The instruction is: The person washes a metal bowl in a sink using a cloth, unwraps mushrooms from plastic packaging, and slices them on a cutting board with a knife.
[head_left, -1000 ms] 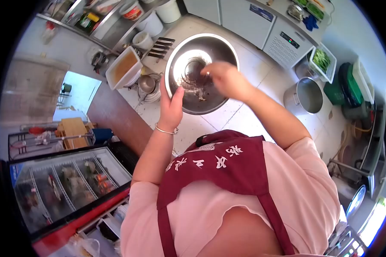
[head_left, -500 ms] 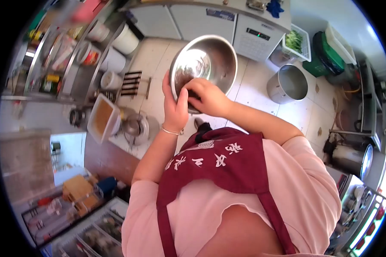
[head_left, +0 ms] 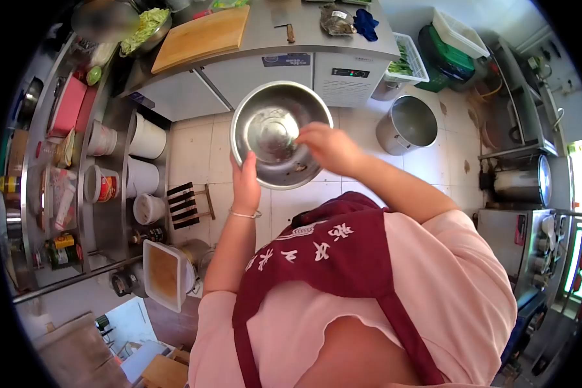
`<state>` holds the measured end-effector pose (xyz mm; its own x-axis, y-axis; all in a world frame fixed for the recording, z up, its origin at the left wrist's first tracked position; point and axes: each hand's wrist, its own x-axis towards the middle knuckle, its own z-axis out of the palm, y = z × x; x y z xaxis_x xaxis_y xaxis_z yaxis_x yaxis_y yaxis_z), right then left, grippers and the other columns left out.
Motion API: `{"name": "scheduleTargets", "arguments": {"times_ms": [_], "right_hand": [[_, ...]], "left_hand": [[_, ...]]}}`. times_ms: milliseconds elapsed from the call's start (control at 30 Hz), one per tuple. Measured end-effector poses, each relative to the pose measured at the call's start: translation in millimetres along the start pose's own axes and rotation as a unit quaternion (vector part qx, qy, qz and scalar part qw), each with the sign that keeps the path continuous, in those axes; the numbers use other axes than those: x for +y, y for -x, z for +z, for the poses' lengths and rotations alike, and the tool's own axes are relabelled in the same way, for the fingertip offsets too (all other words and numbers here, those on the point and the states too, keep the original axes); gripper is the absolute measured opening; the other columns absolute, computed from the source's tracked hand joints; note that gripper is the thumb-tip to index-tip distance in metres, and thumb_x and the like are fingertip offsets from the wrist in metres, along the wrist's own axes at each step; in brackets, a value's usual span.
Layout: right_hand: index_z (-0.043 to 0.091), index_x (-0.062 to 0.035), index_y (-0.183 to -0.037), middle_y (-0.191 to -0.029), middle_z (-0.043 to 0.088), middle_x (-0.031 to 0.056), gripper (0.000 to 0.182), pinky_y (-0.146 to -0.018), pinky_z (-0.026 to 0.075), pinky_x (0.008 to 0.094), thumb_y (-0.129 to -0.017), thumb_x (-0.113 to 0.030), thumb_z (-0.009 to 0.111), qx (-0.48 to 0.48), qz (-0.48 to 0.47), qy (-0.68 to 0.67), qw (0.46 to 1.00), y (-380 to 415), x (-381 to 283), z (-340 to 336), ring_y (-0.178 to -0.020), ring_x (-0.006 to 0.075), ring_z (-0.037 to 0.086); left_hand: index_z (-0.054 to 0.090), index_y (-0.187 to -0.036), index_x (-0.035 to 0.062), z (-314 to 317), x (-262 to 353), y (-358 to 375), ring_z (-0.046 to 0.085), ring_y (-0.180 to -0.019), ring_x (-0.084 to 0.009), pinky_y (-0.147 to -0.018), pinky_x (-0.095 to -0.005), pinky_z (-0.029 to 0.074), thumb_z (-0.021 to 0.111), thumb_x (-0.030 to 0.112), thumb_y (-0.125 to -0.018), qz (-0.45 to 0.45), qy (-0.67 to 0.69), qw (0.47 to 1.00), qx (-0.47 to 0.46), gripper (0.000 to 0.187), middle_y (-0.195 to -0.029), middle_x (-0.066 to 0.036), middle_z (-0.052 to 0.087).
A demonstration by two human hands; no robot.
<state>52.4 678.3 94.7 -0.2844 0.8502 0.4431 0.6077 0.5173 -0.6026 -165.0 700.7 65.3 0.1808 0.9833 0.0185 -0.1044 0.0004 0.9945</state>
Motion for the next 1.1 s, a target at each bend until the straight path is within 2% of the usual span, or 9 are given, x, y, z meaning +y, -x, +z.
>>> {"name": "scheduleTargets", "arguments": {"times_ms": [100, 200, 300, 500, 567, 667, 800, 900, 1100], "right_hand": [[0.061, -0.0043, -0.091, -0.091, 0.061, 0.0107, 0.014, -0.070, 0.050, 0.0335, -0.076, -0.004, 0.062, 0.001, 0.085, -0.016, 0.996, -16, 31, -18, -0.080, 0.0267, 0.061], [0.060, -0.0053, -0.088, -0.080, 0.062, 0.0109, 0.010, -0.065, 0.049, 0.0337, -0.081, -0.012, 0.061, -0.110, 0.228, -0.047, 0.966, -40, 55, -44, -0.073, 0.0274, 0.061], [0.060, -0.0057, -0.093, -0.081, 0.062, 0.0113, 0.012, -0.066, 0.049, 0.0343, -0.083, -0.013, 0.061, -0.007, 0.172, -0.069, 0.983, -59, 130, -59, -0.071, 0.0272, 0.061], [0.059, -0.0080, -0.105, -0.105, 0.058, 0.0166, 0.027, -0.081, 0.048, 0.0389, -0.079, -0.007, 0.053, 0.114, 0.271, -0.044, 0.955, -117, 379, -113, -0.096, 0.0312, 0.058], [0.056, -0.0104, -0.115, -0.122, 0.050, 0.0184, 0.037, -0.089, 0.046, 0.0405, -0.077, -0.008, 0.055, 0.199, 0.270, 0.076, 0.939, -146, 474, -135, -0.108, 0.0338, 0.053], [0.047, -0.0148, -0.128, -0.142, 0.032, 0.0186, 0.056, -0.097, 0.041, 0.0419, -0.073, -0.012, 0.060, 0.198, 0.336, 0.134, 0.911, -189, 587, -161, -0.119, 0.0376, 0.045], [0.015, -0.0249, -0.145, -0.142, 0.032, 0.0145, 0.089, -0.094, 0.044, 0.0417, -0.073, -0.020, 0.067, 0.131, 0.433, 0.139, 0.881, -214, 643, -172, -0.118, 0.0327, 0.048], [0.013, -0.0256, -0.146, -0.137, 0.038, 0.0136, 0.093, -0.092, 0.045, 0.0411, -0.072, -0.023, 0.069, 0.089, 0.542, 0.114, 0.828, -213, 629, -175, -0.114, 0.0320, 0.052], [0.037, -0.0160, -0.136, -0.125, 0.049, 0.0144, 0.065, -0.088, 0.047, 0.0430, -0.075, -0.020, 0.060, 0.055, 0.569, 0.147, 0.807, -150, 597, -164, -0.106, 0.0346, 0.056]], "left_hand": [[0.033, -0.131, -0.0026, 1, -20, -40, 0.043, -0.114, -0.0204, -0.099, -0.0314, 0.032, 0.041, 0.022, -0.096, -0.010, 0.002, 0.999, -0.035, 0.044, -0.124, -0.013, 0.046], [0.035, -0.132, -0.0027, 13, -35, -83, 0.042, -0.117, -0.0203, -0.100, -0.0312, 0.032, 0.042, 0.023, -0.095, -0.033, 0.032, 0.998, -0.049, 0.045, -0.127, -0.013, 0.045], [0.044, -0.128, -0.0048, 19, -69, -130, 0.048, -0.114, -0.0187, -0.099, -0.0305, 0.035, 0.043, 0.026, -0.095, -0.092, 0.045, 0.995, -0.006, 0.045, -0.125, -0.012, 0.051], [0.046, -0.126, -0.0025, 38, -60, -207, 0.052, -0.112, -0.0218, -0.098, -0.0337, 0.038, 0.045, 0.031, -0.094, -0.233, 0.099, 0.966, 0.062, 0.046, -0.125, -0.011, 0.052], [0.046, -0.126, -0.0012, 50, -56, -228, 0.052, -0.112, -0.0227, -0.097, -0.0350, 0.039, 0.045, 0.033, -0.094, -0.253, 0.105, 0.952, 0.134, 0.046, -0.125, -0.011, 0.052], [0.047, -0.125, 0.0001, 65, -56, -248, 0.052, -0.112, -0.0230, -0.096, -0.0365, 0.040, 0.045, 0.033, -0.094, -0.258, 0.090, 0.947, 0.168, 0.046, -0.125, -0.010, 0.053], [0.048, -0.123, 0.0011, 69, -76, -259, 0.052, -0.111, -0.0217, -0.096, -0.0361, 0.040, 0.047, 0.033, -0.093, -0.263, 0.056, 0.942, 0.201, 0.043, -0.123, -0.009, 0.054], [0.049, -0.121, 0.0013, 86, -80, -263, 0.052, -0.110, -0.0207, -0.096, -0.0350, 0.039, 0.047, 0.033, -0.094, -0.262, 0.026, 0.941, 0.213, 0.042, -0.121, -0.009, 0.055], [0.048, -0.123, 0.0012, 99, -87, -253, 0.054, -0.109, -0.0216, -0.094, -0.0363, 0.042, 0.044, 0.033, -0.095, -0.281, 0.073, 0.946, 0.143, 0.042, -0.121, -0.009, 0.055]]}}
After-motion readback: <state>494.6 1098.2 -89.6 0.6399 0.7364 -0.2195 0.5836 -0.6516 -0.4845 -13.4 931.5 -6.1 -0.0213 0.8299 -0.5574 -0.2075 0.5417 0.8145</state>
